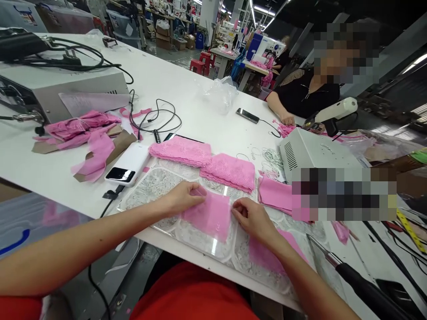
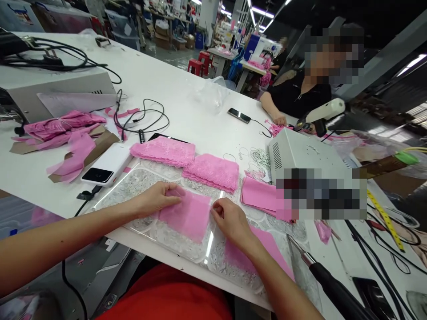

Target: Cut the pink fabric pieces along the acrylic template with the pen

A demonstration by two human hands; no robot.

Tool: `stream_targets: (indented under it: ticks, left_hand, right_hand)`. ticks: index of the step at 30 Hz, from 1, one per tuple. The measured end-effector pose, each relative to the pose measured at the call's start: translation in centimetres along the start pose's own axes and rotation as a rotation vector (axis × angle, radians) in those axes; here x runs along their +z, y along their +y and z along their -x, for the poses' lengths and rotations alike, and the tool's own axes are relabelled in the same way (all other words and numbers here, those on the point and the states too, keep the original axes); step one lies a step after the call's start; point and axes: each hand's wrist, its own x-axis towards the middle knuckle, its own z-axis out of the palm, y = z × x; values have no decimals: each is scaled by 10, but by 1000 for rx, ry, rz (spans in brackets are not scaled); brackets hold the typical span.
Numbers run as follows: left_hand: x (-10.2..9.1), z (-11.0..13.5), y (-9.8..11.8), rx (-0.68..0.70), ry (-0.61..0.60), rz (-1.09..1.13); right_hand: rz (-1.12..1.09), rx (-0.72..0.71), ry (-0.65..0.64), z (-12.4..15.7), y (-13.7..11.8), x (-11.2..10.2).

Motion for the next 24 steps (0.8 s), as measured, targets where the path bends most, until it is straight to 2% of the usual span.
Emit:
stream_targets:
  ticks: [8, 15, 18, 20, 22, 24]
  left_hand:
    - [-10, 9, -3, 182, 191, -408]
    - [-18, 16, -5, 283, 229, -664]
    - [-20, 18, -8, 318, 249, -756]
    - [-20, 20, -9, 388, 261, -809]
    - [-19, 24, -10, 554, 197, -889]
    - [-19, 26, -12, 733, 21, -961]
  right_hand:
    - [13, -19, -2, -16, -8, -9]
    - [51, -8, -34, -37, -20, -10]
    - [69, 9, -5, -37, -20, -8]
    - [66, -9, 36, -32, -20, -7]
    - [46, -106, 71, -25, -18, -4]
    - [31, -243, 79, -17, -15, -1]
